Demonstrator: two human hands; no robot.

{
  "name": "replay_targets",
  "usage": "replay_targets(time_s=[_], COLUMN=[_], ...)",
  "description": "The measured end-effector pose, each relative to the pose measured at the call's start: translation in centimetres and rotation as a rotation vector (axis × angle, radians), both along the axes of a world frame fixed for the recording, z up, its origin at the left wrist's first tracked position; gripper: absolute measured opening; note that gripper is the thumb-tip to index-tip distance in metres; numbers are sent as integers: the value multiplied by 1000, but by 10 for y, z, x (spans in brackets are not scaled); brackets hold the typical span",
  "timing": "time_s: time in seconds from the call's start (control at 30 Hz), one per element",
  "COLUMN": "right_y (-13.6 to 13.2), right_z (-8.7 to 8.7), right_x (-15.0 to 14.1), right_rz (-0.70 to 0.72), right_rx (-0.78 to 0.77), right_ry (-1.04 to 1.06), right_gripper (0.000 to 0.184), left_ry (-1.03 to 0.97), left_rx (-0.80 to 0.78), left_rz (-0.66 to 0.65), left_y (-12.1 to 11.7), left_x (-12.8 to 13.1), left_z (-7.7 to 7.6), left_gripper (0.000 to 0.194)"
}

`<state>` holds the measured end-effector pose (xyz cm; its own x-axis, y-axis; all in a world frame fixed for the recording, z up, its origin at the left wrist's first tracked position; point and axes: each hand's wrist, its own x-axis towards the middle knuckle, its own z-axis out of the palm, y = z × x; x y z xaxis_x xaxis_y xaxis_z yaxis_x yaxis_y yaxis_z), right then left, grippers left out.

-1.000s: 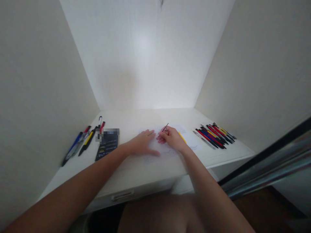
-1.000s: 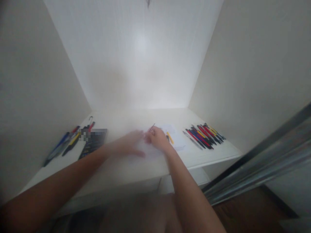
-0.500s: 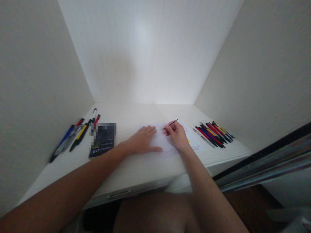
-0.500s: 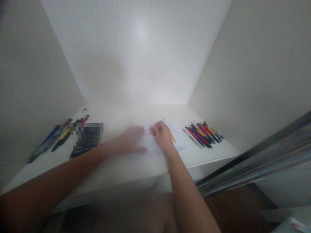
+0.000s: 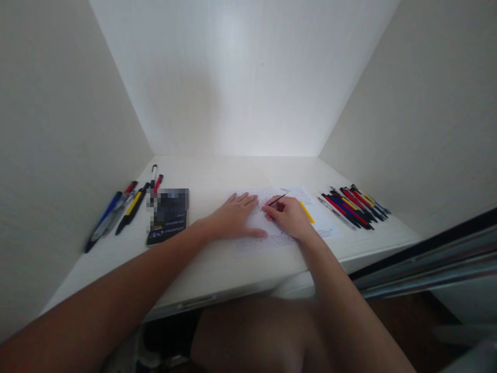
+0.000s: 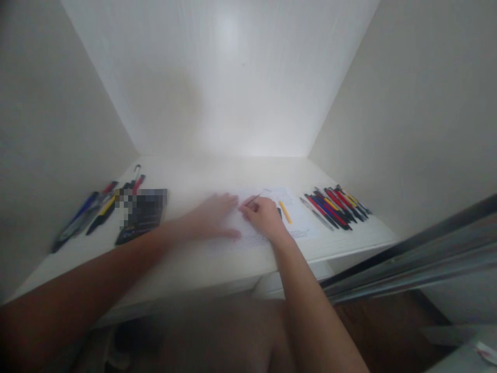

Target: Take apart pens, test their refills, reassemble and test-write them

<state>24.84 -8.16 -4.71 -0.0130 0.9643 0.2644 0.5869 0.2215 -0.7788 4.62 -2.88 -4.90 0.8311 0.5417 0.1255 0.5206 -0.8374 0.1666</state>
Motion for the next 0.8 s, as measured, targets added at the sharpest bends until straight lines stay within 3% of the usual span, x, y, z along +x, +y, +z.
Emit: replay_targets(time_s=[0.27,0.8], right_y=[-1,-1], right_z=[-3,1], right_x=[2,1], right_rz=[63,23], right_rx=[-52,-38], right_ry=[88,-26], right_gripper=[13,12], left_ry=[23,24], left_rx=[-23,-43], left_rz=[-25,-14], left_y=[5,2], left_x=[3,3], left_z=[-6,-5], left_gripper=[113,109])
